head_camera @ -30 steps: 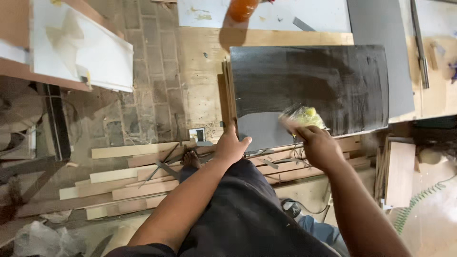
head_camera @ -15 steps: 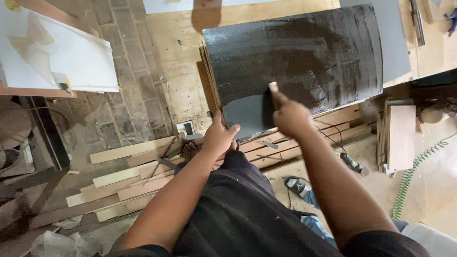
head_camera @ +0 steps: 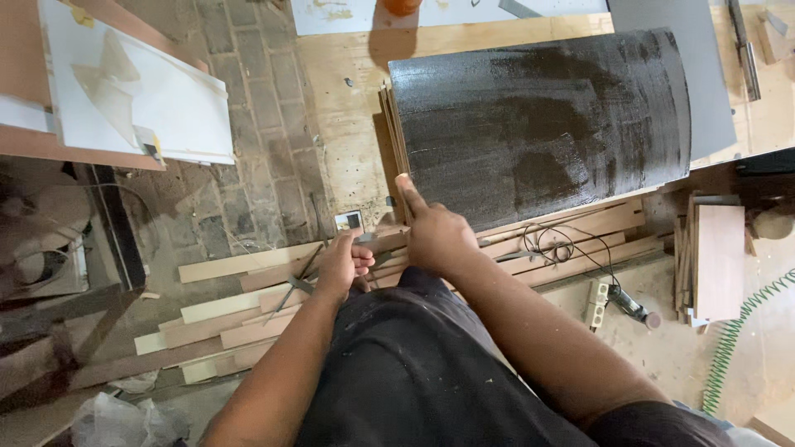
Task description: The person pours a viscous yellow liquid from a plastic bottle onto a gray rectangular board and spreads it evenly using a wooden block. The person repeats this process on multiple boards, stacking the coated boards on the workbench.
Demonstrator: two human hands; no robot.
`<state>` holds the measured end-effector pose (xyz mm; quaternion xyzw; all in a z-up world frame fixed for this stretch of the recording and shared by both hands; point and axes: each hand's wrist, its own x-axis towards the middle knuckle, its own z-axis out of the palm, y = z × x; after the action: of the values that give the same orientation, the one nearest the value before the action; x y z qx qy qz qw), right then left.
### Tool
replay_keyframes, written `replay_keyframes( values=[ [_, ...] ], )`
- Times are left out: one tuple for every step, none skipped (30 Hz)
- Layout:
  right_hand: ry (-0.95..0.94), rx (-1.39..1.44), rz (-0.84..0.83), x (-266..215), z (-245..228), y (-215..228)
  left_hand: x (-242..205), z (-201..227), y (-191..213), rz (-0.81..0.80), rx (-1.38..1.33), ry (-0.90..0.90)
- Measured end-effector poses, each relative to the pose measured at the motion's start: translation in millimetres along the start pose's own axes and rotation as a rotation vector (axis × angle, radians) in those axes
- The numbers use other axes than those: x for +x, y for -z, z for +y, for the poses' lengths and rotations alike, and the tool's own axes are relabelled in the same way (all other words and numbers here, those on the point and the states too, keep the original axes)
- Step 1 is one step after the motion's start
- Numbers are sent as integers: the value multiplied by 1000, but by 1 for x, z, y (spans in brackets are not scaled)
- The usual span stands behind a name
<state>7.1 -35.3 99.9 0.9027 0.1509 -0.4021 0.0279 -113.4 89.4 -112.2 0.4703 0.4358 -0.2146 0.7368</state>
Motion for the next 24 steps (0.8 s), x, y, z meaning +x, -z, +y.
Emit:
replay_keyframes(
  values=[
    [23, 12, 32, 3, -2, -7, -3, 2, 2, 40, -28, 5],
    [20, 16, 39, 19, 2, -26, 4, -2, 7, 37, -22, -1],
    [36, 131, 82, 34, 9, -46, 11, -9, 9, 48, -35, 7],
    [52, 246, 126, 50, 16, -66, 19, -14, 11, 60, -48, 15],
    [55, 245, 127, 21, 14, -27, 17, -10, 10, 61, -50, 13],
    [56, 401, 6, -9, 13, 12, 16, -6, 9, 66, -25, -18],
    [62, 555, -130, -46, 13, 47, 10, -6, 12, 79, -2, -38],
    [68, 554, -143, -46, 29, 30, 0, 0, 7, 90, -5, -30],
    [-92, 663, 178, -46, 48, 14, -8, 7, -1, 74, 75, -72],
    [-250, 758, 504, -47, 66, -2, -16, 15, -9, 58, 155, -113],
    [-247, 758, 504, -43, 99, -1, -23, 28, -20, 60, 155, -114],
    [-251, 700, 571, -39, 133, 0, -31, 40, -31, 5, 276, -145],
    [-259, 642, 635, -36, 166, 0, -40, 52, -43, -52, 400, -172],
    [-260, 644, 634, -30, 188, -1, -35, 52, -51, -52, 402, -171],
    [-246, 533, 687, -23, 211, -2, -30, 54, -60, -77, 458, -246],
    [-231, 420, 738, -16, 234, -3, -25, 55, -69, -102, 514, -322],
    [-239, 426, 740, -11, 231, -5, -27, 59, -73, -108, 523, -321],
    [-285, 254, 703, -6, 230, -7, -28, 63, -79, -87, 584, -302],
    [-329, 85, 662, 0, 229, -9, -30, 68, -86, -67, 646, -284],
    [-338, 93, 662, 16, 235, -22, -28, 67, -90, -73, 656, -284],
    [-226, -37, 586, 31, 240, -36, -26, 65, -94, -39, 698, -269],
    [-113, -164, 507, 46, 244, -51, -24, 64, -97, -5, 739, -253],
    [-114, -164, 507, 22, 231, -25, -28, 67, -100, -5, 739, -253],
    [-162, -90, 483, -1, 216, 1, -33, 71, -102, 3, 712, -278]
  ],
)
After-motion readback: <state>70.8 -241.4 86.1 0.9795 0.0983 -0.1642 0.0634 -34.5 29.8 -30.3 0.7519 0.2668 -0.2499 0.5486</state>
